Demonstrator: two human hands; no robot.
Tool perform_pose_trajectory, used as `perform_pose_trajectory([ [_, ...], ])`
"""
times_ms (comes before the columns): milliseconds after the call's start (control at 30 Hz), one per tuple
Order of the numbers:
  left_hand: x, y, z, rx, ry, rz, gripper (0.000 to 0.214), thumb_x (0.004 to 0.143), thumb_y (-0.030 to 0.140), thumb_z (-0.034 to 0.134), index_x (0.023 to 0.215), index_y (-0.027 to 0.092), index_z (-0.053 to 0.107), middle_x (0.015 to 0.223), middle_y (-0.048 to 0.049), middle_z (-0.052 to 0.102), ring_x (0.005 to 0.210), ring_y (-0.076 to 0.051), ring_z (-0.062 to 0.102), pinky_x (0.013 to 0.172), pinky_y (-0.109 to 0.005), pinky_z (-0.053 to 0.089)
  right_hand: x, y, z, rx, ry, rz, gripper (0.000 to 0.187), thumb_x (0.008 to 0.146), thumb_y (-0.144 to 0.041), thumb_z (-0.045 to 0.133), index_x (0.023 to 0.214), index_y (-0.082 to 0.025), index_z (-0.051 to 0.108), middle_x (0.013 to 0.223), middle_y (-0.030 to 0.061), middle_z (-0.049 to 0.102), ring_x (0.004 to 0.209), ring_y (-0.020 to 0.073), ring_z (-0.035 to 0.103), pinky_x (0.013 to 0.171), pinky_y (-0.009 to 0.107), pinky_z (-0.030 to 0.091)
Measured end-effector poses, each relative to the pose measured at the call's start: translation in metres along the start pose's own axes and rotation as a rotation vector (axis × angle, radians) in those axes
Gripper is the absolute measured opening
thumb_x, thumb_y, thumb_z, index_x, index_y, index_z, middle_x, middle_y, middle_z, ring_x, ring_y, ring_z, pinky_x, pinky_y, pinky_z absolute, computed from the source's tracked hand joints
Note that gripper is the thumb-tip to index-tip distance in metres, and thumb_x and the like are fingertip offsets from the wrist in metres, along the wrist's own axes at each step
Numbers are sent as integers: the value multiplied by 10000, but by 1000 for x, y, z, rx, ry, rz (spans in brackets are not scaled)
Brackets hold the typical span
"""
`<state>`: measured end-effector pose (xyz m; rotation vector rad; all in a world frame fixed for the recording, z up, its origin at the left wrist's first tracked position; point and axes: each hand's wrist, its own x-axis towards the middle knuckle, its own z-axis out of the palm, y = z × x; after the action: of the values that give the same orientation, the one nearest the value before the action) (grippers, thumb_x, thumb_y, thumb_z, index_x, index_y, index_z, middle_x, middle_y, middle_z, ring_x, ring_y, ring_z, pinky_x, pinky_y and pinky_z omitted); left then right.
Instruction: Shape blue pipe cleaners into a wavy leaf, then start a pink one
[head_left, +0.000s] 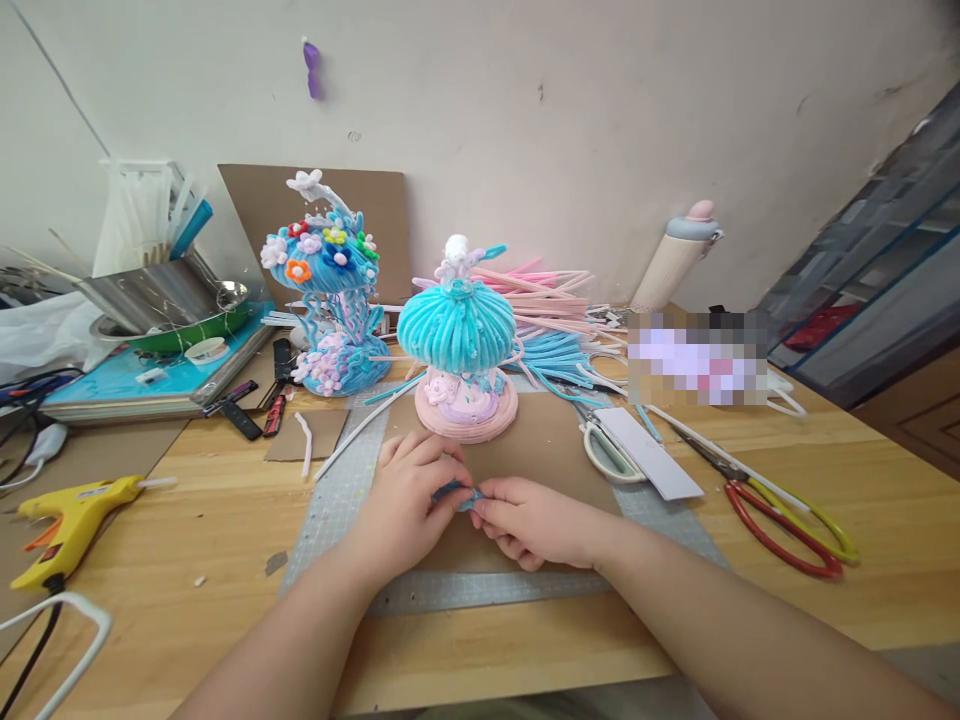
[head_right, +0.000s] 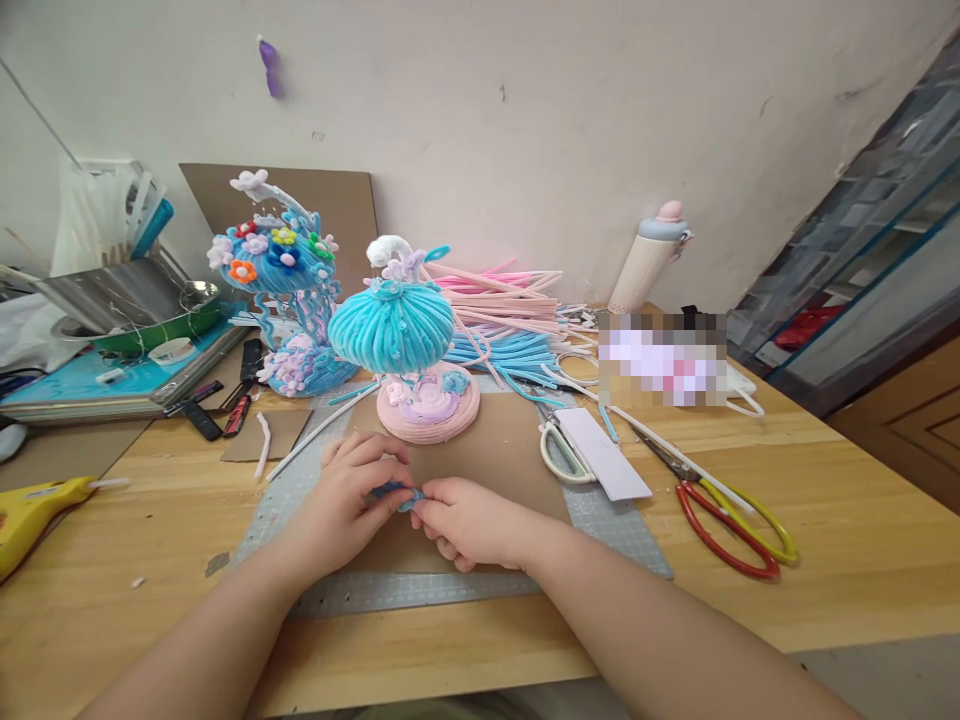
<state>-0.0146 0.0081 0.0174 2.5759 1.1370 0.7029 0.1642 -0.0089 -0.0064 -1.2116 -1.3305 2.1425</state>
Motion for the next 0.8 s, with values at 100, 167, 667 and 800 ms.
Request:
perform_pose_trajectory([
  [100,0,0,1,-68,7,-47,41,782,237,569,760,233,603,955,-10,598,919,-189,499,792,-352,313,0,0,-1,-20,-5,-4,158,839,-339,394,771,-205,445,591,-74,317,396,29,259,333,137,171],
  [167,1,-1,1,-109,13,-87,55,789,239,559,758,228,603,949,-13,594,911,-190,501,797,-351,318,0,0,-1,-26,-21,-8,150,839,-334,393,775,-206,441,592,-75,316,398,29,257,333,136,172],
  [667,1,0,0,-64,25,-115,79,765,290,584,741,253,649,958,-13,572,952,-205,475,850,-377,271,-2,-6,1,156,-76,8,82,789,-278,408,760,-206,436,569,-77,291,411,37,164,356,172,105],
  [800,1,-1,2,-74,33,-136,69,755,291,593,741,249,645,948,-11,574,940,-204,476,839,-373,273,-2,-5,1,177,-84,12,68,760,-236,403,766,-196,458,575,-70,304,416,38,176,360,175,111],
])
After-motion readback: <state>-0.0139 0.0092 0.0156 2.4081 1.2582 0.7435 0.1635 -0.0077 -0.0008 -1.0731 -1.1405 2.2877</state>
